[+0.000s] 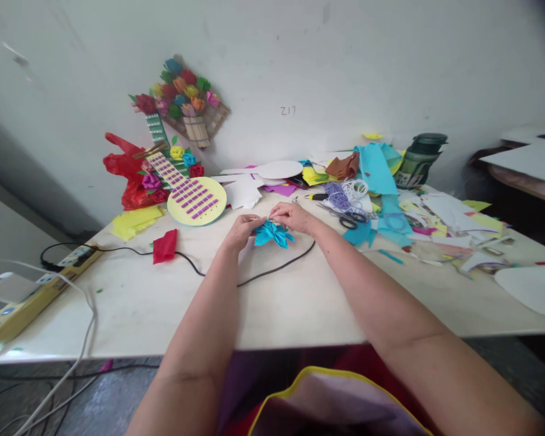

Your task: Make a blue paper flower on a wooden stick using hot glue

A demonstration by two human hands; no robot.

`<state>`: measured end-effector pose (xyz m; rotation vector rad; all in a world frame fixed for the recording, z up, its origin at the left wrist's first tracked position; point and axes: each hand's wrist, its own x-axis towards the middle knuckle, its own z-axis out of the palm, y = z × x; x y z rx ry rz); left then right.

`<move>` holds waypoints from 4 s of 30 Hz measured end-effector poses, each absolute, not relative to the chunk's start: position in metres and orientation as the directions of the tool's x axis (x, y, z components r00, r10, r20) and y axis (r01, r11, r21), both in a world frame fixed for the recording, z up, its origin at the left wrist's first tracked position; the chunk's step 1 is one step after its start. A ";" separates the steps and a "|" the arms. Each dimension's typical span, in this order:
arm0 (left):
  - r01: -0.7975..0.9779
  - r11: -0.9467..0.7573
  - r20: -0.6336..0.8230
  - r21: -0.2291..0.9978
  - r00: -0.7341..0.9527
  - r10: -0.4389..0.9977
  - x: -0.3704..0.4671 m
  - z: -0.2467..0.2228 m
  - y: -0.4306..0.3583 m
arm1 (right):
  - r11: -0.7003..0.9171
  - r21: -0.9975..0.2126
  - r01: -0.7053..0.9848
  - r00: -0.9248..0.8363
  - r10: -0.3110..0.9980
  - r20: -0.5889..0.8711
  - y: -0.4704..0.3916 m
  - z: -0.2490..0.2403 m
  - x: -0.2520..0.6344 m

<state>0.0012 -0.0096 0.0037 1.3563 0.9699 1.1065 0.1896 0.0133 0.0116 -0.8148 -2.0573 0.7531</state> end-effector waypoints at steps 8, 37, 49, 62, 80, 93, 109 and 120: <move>-0.015 -0.087 0.088 0.996 0.235 0.968 0.000 0.003 -0.009 | 0.605 -0.758 0.244 -0.533 0.737 0.416 0.020 0.007 0.195; -0.142 0.043 -0.014 0.989 0.198 0.980 -0.001 0.008 -0.010 | 0.799 -0.487 0.353 -0.543 0.599 0.589 0.033 -0.005 0.190; -0.130 0.095 -0.058 0.987 0.262 0.963 0.002 0.012 -0.016 | 0.800 -0.499 0.332 -0.498 0.598 0.628 0.034 -0.009 0.185; -0.121 0.103 -0.068 0.987 0.259 0.963 -0.002 0.005 -0.010 | 0.787 -0.511 0.346 -0.465 0.617 0.635 0.037 -0.013 0.181; -0.078 0.051 -0.034 0.996 0.205 0.978 0.000 0.008 -0.010 | 0.767 -0.548 0.334 -0.451 0.641 0.621 0.031 -0.010 0.176; -0.009 -0.048 0.049 0.999 0.195 0.980 -0.002 0.008 -0.010 | 0.773 -0.557 0.302 -0.456 0.631 0.628 0.027 -0.008 0.176; -0.151 0.026 -0.001 0.988 0.166 0.986 0.001 0.009 -0.010 | 0.805 -0.479 0.351 -0.452 0.593 0.667 0.026 -0.005 0.175; -0.047 -0.129 0.135 0.991 0.185 0.973 -0.003 0.013 -0.013 | 0.765 -0.550 0.335 -0.402 0.644 0.651 0.027 -0.010 0.173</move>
